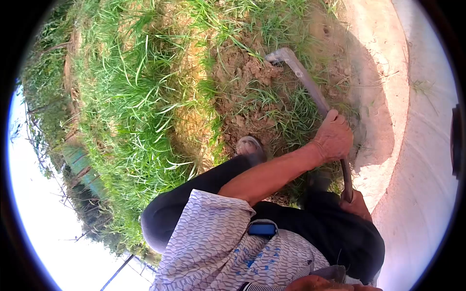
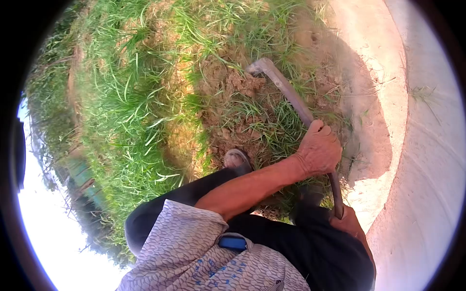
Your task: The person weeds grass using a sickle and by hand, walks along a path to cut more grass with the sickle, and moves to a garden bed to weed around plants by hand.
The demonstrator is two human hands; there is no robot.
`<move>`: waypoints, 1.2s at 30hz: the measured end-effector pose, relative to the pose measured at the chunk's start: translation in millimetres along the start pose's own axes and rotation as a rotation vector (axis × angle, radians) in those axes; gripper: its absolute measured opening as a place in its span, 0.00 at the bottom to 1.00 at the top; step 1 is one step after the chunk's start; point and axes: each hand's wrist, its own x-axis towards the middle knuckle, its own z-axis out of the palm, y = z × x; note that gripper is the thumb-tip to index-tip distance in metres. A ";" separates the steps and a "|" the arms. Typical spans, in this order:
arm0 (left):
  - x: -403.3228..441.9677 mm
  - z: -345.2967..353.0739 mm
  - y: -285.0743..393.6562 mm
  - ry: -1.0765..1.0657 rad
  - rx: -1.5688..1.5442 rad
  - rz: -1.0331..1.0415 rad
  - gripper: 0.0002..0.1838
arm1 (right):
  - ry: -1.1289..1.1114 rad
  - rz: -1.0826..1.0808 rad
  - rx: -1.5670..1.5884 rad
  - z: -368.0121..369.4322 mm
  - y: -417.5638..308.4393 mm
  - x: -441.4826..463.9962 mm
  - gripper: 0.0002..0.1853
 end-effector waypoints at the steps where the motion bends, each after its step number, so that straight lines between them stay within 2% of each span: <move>1: 4.0 0.9 1.4 -0.001 0.006 -0.003 0.08 | -0.007 -0.014 0.008 -3.2 2.1 1.0 0.07; 2: 7.3 2.3 5.4 0.079 -0.011 0.053 0.08 | -0.013 -0.010 0.007 -1.8 2.7 4.2 0.07; 4: 13.2 -1.0 3.3 0.154 -0.038 0.115 0.08 | 0.160 0.044 -0.099 5.9 8.1 13.1 0.06; 6: 26.8 -7.3 -28.2 0.101 0.014 0.087 0.10 | 0.139 -0.184 -0.078 9.3 -3.7 38.8 0.06; 7: 24.2 -12.5 -41.7 0.099 0.016 0.088 0.10 | 0.127 -0.185 -0.062 15.2 -16.3 52.1 0.08; 9: 6.5 -10.9 -65.6 -0.184 0.103 -0.055 0.11 | 0.105 -0.196 -0.041 29.2 -21.4 63.9 0.10; 10: -1.0 -6.3 -66.0 -0.183 0.108 -0.053 0.11 | 0.083 -0.216 -0.107 36.1 -10.1 69.3 0.12; 12: -12.3 3.5 -61.3 -0.057 0.012 -0.072 0.13 | 0.067 -0.235 -0.179 35.2 -4.1 71.9 0.14; 14: -21.9 13.7 -50.7 -0.015 -0.007 -0.088 0.13 | 0.077 -0.151 -0.183 36.8 -7.2 57.5 0.16; 16: -23.2 19.6 -48.2 0.043 -0.009 -0.080 0.13 | 0.083 -0.164 -0.239 30.9 -16.4 48.6 0.15; 18: -28.0 25.3 -37.2 0.131 -0.072 -0.119 0.13 | 0.056 -0.096 -0.216 29.5 -17.4 35.9 0.08; 19: -30.1 27.4 -30.8 0.130 -0.073 -0.118 0.13 | 0.056 -0.095 -0.214 25.9 -15.1 30.4 0.08; 21: -27.9 27.6 -28.4 0.061 -0.046 -0.136 0.13 | -0.115 -0.061 -0.074 15.7 -12.7 32.0 0.06; 22: -28.4 24.4 -23.6 0.059 -0.038 -0.132 0.13 | -0.118 -0.070 -0.070 9.8 -12.4 27.0 0.06; 24: -31.6 22.9 -3.3 -0.213 -0.025 -0.155 0.13 | -0.148 0.123 -0.063 -5.7 -4.6 11.1 0.07; 26: -40.4 37.4 18.6 -0.265 -0.043 -0.153 0.14 | -0.143 0.108 -0.058 -18.4 29.7 -2.1 0.06; 28: -37.0 33.8 30.4 -0.097 -0.164 -0.059 0.14 | -0.146 0.102 -0.040 -14.7 33.3 -5.7 0.06; 29: -29.9 35.2 26.1 -0.127 -0.185 -0.038 0.13 | -0.061 0.099 -0.059 -9.5 34.4 -4.4 0.05; 33: 25.2 -12.2 -29.2 0.360 -0.183 0.132 0.08 | 0.130 -0.080 0.059 9.5 14.1 32.5 0.03; 36: 30.5 -74.6 -99.1 0.206 -0.009 -0.032 0.08 | 0.143 -0.072 0.258 17.2 -33.8 39.8 0.05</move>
